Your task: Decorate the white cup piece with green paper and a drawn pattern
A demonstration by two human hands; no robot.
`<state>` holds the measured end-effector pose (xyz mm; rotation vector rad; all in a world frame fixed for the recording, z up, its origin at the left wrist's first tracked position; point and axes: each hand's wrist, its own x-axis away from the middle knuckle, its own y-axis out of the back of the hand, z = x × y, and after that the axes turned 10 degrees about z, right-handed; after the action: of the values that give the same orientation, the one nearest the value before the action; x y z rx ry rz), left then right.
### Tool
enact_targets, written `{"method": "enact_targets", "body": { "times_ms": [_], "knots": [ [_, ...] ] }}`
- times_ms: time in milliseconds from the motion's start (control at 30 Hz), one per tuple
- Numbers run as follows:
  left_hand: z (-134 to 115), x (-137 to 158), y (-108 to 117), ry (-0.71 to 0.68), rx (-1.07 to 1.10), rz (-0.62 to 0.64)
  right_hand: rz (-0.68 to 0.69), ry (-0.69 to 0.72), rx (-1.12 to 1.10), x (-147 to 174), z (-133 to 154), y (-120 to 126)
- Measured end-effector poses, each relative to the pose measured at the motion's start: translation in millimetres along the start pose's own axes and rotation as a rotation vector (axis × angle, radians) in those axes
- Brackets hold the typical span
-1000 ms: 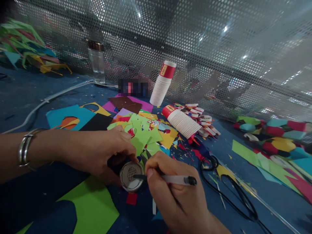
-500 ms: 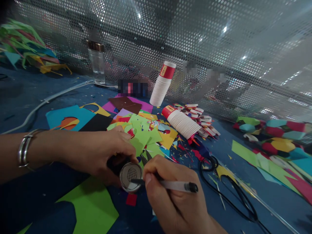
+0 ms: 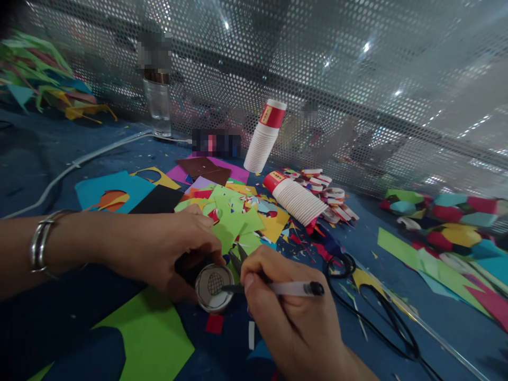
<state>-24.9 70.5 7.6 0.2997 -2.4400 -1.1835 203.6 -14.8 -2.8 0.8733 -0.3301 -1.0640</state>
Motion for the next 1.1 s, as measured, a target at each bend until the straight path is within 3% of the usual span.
{"method": "enact_targets", "body": {
  "times_ms": [300, 1100],
  "knots": [
    [-0.2, -0.6, 1.4, -0.012, 0.006, 0.009, -0.083, -0.044, -0.012, -1.6, 2.4, -2.3],
    [-3.4, -1.3, 2.5, -0.002, 0.023, 0.025, -0.006, 0.04, 0.013, -5.1, -0.4, -4.8]
  ]
}}
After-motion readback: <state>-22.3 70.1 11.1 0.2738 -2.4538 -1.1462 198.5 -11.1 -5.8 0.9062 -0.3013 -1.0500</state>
